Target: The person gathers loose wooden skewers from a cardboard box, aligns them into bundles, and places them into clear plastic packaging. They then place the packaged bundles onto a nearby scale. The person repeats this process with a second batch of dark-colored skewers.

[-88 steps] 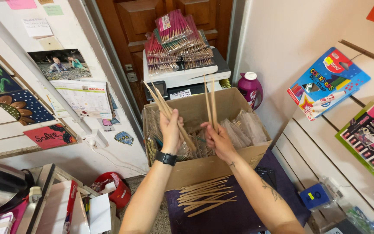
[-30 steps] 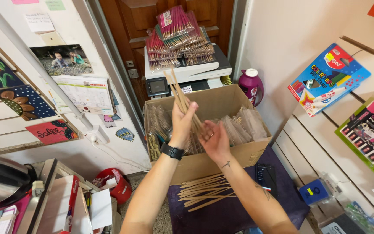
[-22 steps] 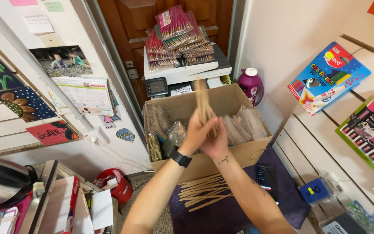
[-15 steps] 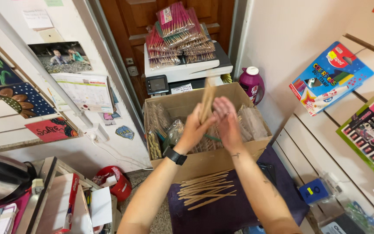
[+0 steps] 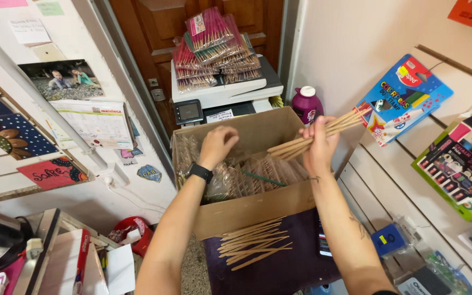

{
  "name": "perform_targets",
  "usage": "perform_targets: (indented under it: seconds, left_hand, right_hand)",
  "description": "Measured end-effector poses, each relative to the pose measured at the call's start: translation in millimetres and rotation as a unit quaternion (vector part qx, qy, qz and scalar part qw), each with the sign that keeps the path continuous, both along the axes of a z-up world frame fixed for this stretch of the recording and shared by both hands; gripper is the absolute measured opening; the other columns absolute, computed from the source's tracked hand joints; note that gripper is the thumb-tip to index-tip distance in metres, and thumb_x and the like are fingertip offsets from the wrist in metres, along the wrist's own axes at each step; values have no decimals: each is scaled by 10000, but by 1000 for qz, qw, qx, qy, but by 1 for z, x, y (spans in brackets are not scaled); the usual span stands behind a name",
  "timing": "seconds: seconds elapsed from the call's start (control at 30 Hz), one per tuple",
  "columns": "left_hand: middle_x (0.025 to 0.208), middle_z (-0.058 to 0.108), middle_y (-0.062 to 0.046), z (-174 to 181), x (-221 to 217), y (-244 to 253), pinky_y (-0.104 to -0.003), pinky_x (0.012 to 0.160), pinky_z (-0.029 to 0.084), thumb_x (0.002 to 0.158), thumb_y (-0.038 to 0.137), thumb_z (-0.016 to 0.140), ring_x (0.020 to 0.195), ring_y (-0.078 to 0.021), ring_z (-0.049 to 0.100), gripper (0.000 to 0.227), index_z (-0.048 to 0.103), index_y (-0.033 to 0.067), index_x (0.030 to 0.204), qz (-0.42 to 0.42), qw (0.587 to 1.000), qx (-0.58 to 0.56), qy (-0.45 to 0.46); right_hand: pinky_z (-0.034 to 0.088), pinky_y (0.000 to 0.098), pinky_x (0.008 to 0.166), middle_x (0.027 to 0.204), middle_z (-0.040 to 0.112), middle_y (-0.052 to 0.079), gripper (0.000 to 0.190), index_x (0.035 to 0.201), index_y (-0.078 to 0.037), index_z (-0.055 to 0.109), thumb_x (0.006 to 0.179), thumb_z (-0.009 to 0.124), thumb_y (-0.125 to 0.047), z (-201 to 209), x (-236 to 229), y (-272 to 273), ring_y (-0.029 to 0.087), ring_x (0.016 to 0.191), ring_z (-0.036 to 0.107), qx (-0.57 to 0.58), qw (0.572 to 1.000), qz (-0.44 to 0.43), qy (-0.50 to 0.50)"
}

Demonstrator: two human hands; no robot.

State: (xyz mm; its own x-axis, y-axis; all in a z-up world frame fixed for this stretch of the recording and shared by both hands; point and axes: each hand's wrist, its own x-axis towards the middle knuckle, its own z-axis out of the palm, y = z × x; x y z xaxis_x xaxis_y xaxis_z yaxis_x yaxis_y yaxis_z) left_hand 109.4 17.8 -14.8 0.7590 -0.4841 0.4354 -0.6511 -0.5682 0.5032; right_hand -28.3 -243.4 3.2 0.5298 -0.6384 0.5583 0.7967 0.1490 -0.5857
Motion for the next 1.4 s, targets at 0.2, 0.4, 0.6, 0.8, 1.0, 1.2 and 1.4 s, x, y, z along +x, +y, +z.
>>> perform_targets:
  seconds: [0.2,0.4,0.6,0.8,1.0,1.2,1.4]
  left_hand:
    - [1120,681,-89,-7,-1,15,-489,931,545,830,329,829,1075,-421,676,170,795,163,824,-57,998,-26,17]
    - [1218,669,-101,15,-5,39,-521,1005,527,788,301,865,1181,-459,624,131,820,186,832,-127,990,59,-19]
    - [1119,747,-91,-25,31,32,-460,914,583,981,149,627,1069,-353,722,188,797,163,1060,-92,985,147,-10]
    - [1065,760,-21,-31,55,15,-424,837,620,935,225,669,978,-301,749,150,786,209,1027,-35,967,240,-85]
    - [1090,752,-60,5,51,10,-463,885,625,837,41,712,1041,-344,732,340,767,158,1151,-41,969,235,-56]
    - [1090,752,-62,6,58,-4,-437,906,619,706,-37,760,1067,-345,724,510,775,170,1172,-57,964,255,-46]
    - [1107,761,-130,27,46,0,-425,916,616,595,-99,783,1089,-370,719,615,774,88,1182,-52,964,257,36]
  right_hand:
    - [635,356,755,661,428,-22,167,1069,-141,475,1097,586,-263,4,-7,-5,124,568,552,23,1000,-9,14]
    - [639,347,752,679,440,-40,173,1077,-158,466,1099,575,-290,3,9,2,100,589,550,40,998,28,33]
    - [640,347,766,692,452,-44,163,1088,-166,464,1093,564,-294,-2,56,37,97,610,564,32,995,92,28]
    - [641,328,737,722,517,-35,100,1096,-173,506,1103,536,-268,-3,115,66,114,602,590,-13,992,121,29]
    - [629,330,732,645,508,-23,115,1038,-107,511,1074,585,-187,4,132,99,101,572,601,-56,995,83,9]
    - [614,333,704,608,560,20,139,975,-48,543,1037,636,-131,15,115,128,132,575,653,-137,989,52,13]
    - [548,305,595,538,626,48,199,916,-44,591,970,739,-166,16,106,122,160,524,650,-279,958,-37,62]
